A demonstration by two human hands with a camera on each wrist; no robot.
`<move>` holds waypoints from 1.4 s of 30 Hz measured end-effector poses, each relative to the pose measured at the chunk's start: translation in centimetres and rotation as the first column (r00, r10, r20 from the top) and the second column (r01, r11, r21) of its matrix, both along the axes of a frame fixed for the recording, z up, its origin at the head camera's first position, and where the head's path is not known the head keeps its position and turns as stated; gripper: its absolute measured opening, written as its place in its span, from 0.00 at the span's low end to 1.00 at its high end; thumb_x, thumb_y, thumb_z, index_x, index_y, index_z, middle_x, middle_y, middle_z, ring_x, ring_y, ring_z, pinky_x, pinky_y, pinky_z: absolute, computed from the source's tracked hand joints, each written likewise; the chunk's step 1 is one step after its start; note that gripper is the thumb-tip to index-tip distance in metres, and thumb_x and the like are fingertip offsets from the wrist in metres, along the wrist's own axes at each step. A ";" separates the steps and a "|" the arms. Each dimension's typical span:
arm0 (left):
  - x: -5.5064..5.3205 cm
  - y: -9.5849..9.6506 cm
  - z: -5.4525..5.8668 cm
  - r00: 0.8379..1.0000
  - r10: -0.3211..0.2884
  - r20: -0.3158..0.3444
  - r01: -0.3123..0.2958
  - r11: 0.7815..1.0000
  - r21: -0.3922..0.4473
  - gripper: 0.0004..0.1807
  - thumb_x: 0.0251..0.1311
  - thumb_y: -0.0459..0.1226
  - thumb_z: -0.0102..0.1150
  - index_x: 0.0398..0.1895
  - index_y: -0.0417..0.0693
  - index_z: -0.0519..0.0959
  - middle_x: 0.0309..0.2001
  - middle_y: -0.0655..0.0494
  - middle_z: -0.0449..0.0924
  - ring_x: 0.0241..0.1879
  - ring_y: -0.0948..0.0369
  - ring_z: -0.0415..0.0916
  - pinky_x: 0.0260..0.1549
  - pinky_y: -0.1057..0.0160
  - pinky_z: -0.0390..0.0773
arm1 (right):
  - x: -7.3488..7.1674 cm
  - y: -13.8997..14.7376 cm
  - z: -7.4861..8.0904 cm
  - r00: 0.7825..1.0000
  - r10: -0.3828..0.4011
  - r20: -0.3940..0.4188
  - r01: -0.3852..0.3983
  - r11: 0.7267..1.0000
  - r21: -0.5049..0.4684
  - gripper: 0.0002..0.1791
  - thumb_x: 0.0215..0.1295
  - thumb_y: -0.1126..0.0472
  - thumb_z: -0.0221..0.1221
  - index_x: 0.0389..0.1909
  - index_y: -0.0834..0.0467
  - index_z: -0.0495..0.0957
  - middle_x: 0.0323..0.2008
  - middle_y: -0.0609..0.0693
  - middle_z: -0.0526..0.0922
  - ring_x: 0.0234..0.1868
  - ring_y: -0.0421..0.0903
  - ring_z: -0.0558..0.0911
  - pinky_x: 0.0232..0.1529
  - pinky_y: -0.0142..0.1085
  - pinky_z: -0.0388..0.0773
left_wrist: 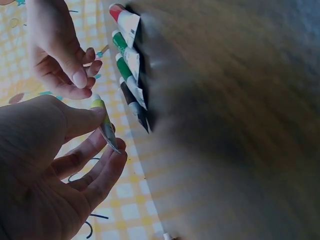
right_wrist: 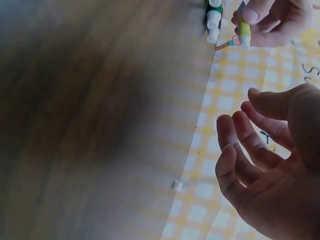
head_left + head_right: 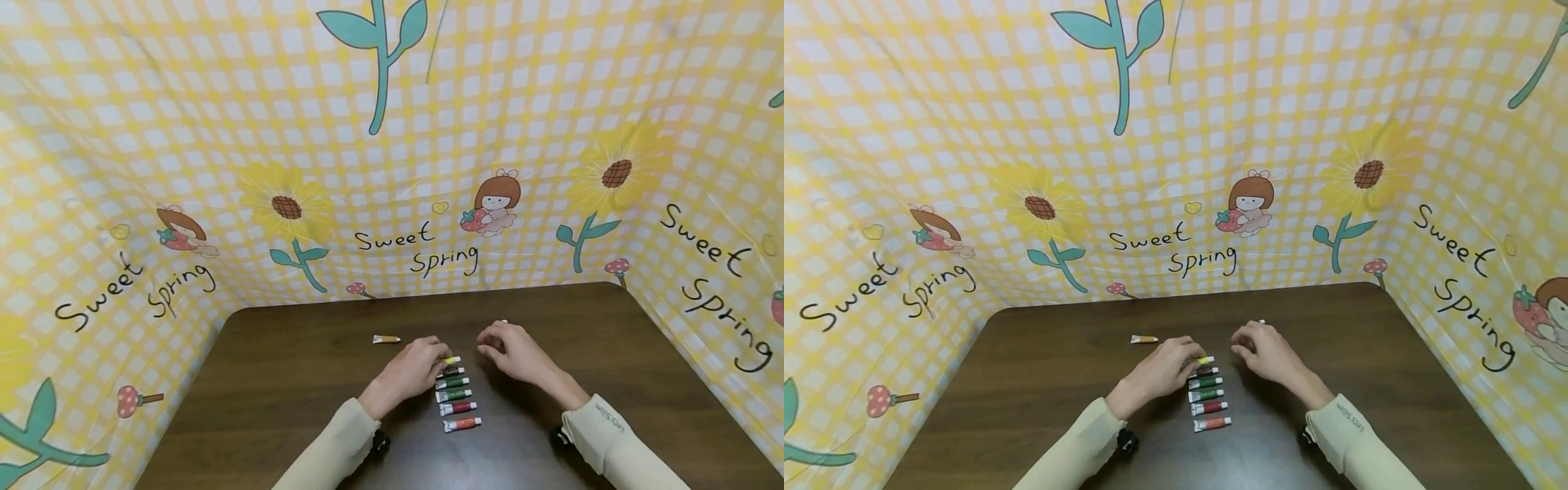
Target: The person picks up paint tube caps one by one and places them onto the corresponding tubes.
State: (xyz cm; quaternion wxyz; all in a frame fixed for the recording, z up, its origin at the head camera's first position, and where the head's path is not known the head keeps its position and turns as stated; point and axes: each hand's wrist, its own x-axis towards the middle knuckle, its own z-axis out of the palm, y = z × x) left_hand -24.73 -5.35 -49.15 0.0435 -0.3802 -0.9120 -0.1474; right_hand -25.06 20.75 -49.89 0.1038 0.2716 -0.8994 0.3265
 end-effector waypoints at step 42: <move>-2.4 0.7 -1.1 0.996 0.006 0.094 0.000 0.998 -0.068 0.07 0.74 0.37 0.65 0.51 0.51 0.87 0.49 0.56 0.87 0.47 0.63 0.85 0.47 0.65 0.85 | -3.8 2.7 0.1 0.974 -0.175 0.143 0.160 0.981 0.110 0.06 0.69 0.64 0.70 0.44 0.61 0.88 0.37 0.51 0.86 0.37 0.46 0.85 0.37 0.46 0.83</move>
